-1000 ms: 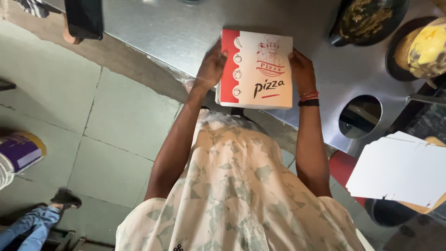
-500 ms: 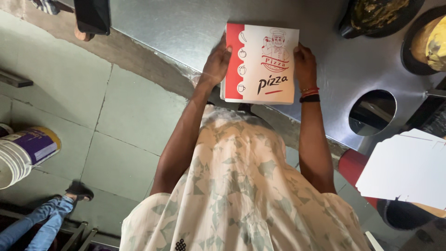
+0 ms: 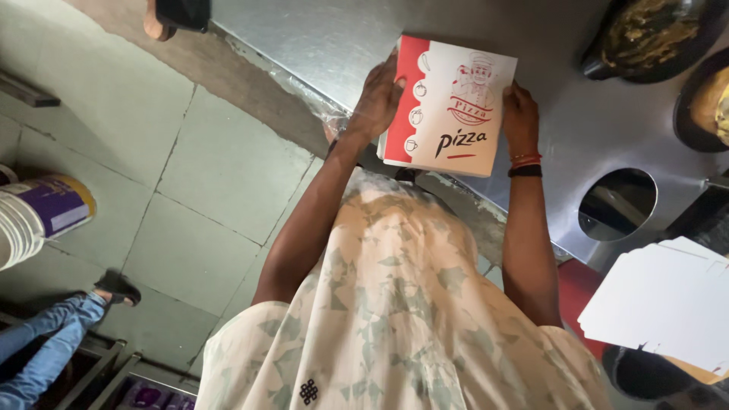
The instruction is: The person assembles a flat-packed pizza box by folding the side flaps and tucking the tabs to form the box structure. They then close the lid and place the finished box on the counter.
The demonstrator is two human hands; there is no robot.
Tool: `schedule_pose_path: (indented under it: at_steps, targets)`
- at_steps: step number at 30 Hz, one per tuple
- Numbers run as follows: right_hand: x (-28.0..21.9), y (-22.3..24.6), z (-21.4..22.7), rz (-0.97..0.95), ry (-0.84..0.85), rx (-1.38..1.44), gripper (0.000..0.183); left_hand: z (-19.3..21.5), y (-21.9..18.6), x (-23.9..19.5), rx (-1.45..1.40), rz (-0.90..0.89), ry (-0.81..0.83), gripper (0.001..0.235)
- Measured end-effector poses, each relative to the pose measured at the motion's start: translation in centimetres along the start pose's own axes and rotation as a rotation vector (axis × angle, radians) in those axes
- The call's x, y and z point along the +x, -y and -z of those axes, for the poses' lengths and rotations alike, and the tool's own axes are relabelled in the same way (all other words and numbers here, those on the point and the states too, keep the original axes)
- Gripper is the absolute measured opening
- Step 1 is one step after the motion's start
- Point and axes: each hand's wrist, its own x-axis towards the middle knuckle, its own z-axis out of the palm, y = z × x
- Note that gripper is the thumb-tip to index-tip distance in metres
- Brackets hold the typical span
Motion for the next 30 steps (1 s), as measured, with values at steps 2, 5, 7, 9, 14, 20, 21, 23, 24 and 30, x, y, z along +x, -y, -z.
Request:
schedule_pose_path:
  at_steps: [2,5,7,9,14,20,21,23,24,30]
  targets:
    - [0.0,0.0,0.0,-0.057,0.020,-0.014,0.041,0.1,0.2,0.4,0.034,-0.058,-0.042,0.056]
    - [-0.1,0.4,-0.1,0.080,-0.003,-0.016,0.037,-0.1,0.4,0.4,0.043,-0.134,-0.118,0.056]
    - [-0.3,0.8,0.1,0.148,-0.022,-0.017,0.035,-0.5,0.6,0.2,0.027,-0.167,-0.173,0.056]
    - [-0.3,1.4,0.3,0.118,-0.028,-0.026,0.035,-0.7,0.8,0.2,0.006,-0.187,-0.226,0.055]
    - [-0.4,2.9,0.8,-0.175,-0.016,-0.010,0.039,-0.9,0.9,0.6,-0.047,-0.161,-0.247,0.049]
    - [-1.2,1.4,1.1,-0.013,0.039,0.241,0.038,-1.1,0.7,-1.2,-0.044,-0.292,-0.447,0.042]
    - [-1.4,0.7,1.4,-0.052,0.034,0.272,0.038,-1.0,0.7,-1.6,-0.032,-0.296,-0.452,0.041]
    - [-2.1,-0.9,1.7,0.017,0.031,0.328,0.036,-0.4,0.9,-2.7,-0.350,-0.213,-0.326,0.036]
    - [-2.6,-1.8,1.7,0.045,0.022,0.357,0.035,-0.3,1.0,-3.2,-0.507,-0.169,-0.260,0.033]
    - [-5.5,-5.5,0.0,-0.058,-0.183,0.336,0.029,-1.6,1.1,-4.5,-0.255,-0.129,-0.324,0.030]
